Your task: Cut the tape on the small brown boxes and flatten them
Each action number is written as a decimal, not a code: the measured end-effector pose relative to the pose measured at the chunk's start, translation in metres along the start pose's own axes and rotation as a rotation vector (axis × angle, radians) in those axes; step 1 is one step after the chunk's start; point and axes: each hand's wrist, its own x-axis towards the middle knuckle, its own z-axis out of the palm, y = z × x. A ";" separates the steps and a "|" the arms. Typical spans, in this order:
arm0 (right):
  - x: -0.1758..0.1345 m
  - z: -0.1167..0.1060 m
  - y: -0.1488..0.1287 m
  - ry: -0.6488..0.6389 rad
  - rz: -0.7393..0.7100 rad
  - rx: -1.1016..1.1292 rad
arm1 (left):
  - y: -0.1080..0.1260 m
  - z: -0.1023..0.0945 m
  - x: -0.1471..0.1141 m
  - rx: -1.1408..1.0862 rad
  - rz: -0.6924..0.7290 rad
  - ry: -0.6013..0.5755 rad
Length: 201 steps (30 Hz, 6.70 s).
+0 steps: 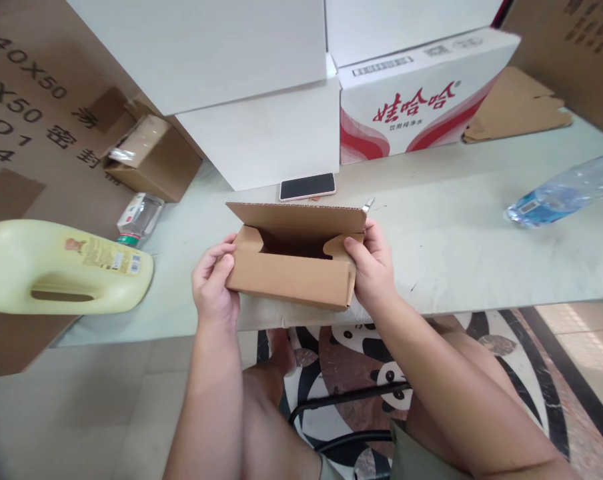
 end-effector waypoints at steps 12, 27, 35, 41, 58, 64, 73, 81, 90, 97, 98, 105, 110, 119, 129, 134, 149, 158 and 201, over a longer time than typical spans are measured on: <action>0.000 -0.002 0.002 -0.026 -0.009 -0.048 | -0.002 0.000 -0.001 0.054 0.001 -0.006; 0.000 -0.002 0.003 -0.024 -0.017 -0.067 | -0.002 0.000 -0.001 0.037 0.017 0.001; 0.001 -0.005 0.004 -0.031 -0.025 -0.079 | -0.004 -0.002 -0.001 0.037 0.019 -0.010; 0.001 -0.006 0.004 -0.059 -0.042 -0.122 | -0.004 -0.001 -0.001 0.049 0.024 -0.005; 0.001 -0.009 0.004 -0.099 -0.043 -0.141 | -0.004 -0.001 -0.002 0.057 0.024 -0.005; 0.001 -0.009 0.005 -0.067 -0.029 -0.102 | -0.004 -0.001 -0.002 0.040 0.023 0.004; 0.000 -0.007 0.004 -0.053 -0.015 -0.077 | -0.003 0.000 -0.002 0.066 0.028 0.007; 0.001 -0.010 0.006 -0.063 -0.031 -0.105 | -0.005 -0.001 -0.001 0.008 0.023 0.018; 0.000 -0.009 0.005 -0.084 -0.021 -0.105 | -0.005 -0.002 -0.001 -0.021 0.025 0.022; 0.001 -0.010 0.007 -0.077 -0.035 -0.133 | -0.006 -0.002 -0.001 -0.023 0.032 0.015; 0.001 -0.010 0.007 -0.072 -0.036 -0.125 | -0.006 -0.002 -0.001 -0.023 0.031 0.015; 0.000 -0.008 0.004 -0.059 -0.020 -0.098 | -0.006 -0.001 -0.001 -0.007 0.030 0.019; 0.001 -0.010 0.006 -0.078 -0.031 -0.145 | -0.005 -0.001 -0.002 -0.007 0.036 0.016; 0.001 -0.011 0.009 -0.088 -0.052 -0.147 | -0.005 -0.001 -0.001 -0.010 0.024 0.015; -0.001 -0.007 0.006 -0.045 -0.027 -0.132 | -0.005 -0.001 -0.001 0.007 0.028 0.018; 0.001 -0.011 0.007 -0.085 -0.043 -0.183 | -0.004 0.000 -0.002 0.038 0.021 0.022; 0.001 -0.011 0.007 -0.095 -0.035 -0.185 | -0.004 0.000 -0.002 0.044 0.022 0.021; 0.001 -0.011 0.006 -0.090 -0.052 -0.191 | -0.003 0.000 -0.002 0.036 0.005 0.014; -0.011 -0.016 0.037 -0.271 0.077 -0.087 | -0.007 -0.005 0.009 -0.220 -0.312 0.133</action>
